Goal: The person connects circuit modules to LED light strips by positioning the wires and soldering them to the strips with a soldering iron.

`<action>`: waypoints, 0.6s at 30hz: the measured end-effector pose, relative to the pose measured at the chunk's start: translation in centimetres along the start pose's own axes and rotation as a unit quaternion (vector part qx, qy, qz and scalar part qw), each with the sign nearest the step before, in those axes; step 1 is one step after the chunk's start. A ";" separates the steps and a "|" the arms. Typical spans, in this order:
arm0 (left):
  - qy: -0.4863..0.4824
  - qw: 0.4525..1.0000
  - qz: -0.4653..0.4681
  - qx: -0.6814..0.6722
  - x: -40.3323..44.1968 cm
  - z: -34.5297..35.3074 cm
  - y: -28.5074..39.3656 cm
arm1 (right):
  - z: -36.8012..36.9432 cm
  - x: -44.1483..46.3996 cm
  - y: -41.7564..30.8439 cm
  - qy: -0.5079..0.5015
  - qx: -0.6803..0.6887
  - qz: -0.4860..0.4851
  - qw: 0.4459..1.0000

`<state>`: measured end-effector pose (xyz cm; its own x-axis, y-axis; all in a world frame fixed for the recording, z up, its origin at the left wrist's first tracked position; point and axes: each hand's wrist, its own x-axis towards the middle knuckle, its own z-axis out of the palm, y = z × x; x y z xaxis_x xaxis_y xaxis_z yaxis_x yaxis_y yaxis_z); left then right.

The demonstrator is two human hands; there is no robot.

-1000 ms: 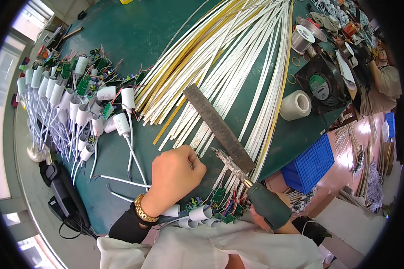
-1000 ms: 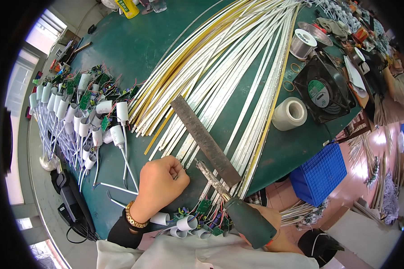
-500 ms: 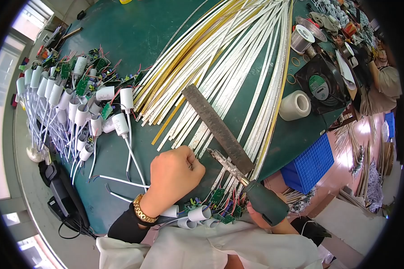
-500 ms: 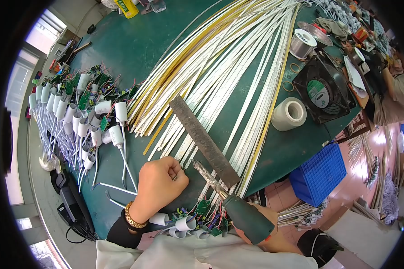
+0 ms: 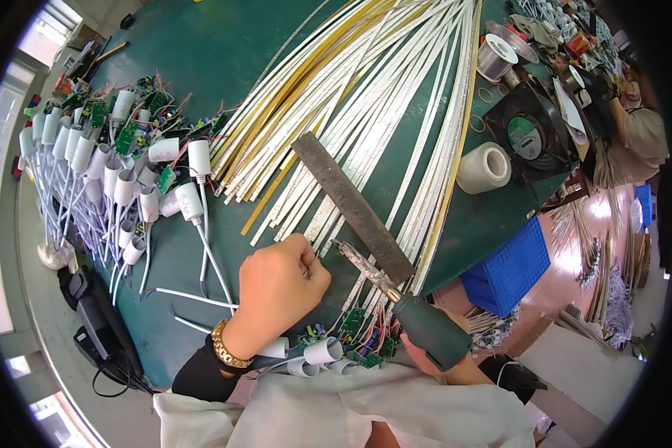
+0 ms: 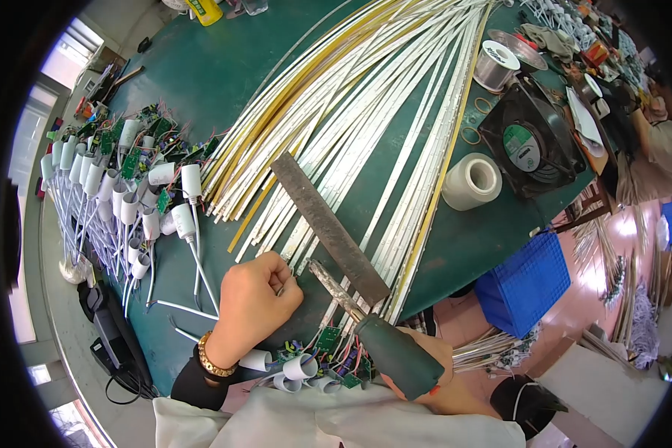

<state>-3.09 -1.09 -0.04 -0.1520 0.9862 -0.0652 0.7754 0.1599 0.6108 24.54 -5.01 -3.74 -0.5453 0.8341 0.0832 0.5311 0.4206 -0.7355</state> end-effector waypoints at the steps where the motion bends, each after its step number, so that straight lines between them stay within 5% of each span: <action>1: -0.007 1.000 0.000 0.009 -0.1 0.0 0.1 | 0.0 0.1 -0.1 0.013 0.012 -0.010 1.000; 5: -0.009 1.000 0.014 -0.027 -0.6 -0.2 -0.1 | -0.7 1.9 -0.8 0.052 0.029 -0.086 0.995; 11: -0.029 0.991 0.003 -0.134 -0.6 -0.5 -0.6 | 0.0 0.5 -0.1 0.042 0.050 -0.007 0.998; 18: -0.023 0.994 0.015 -0.104 -0.1 -0.1 -0.6 | 0.3 0.1 0.7 0.042 0.037 -0.033 0.998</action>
<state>-3.59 -1.33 -0.35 -0.0995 0.9920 -0.0778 0.6348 0.1235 0.7628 24.64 -4.76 -4.42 -0.5191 0.8342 0.1863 0.4456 0.4501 -0.7739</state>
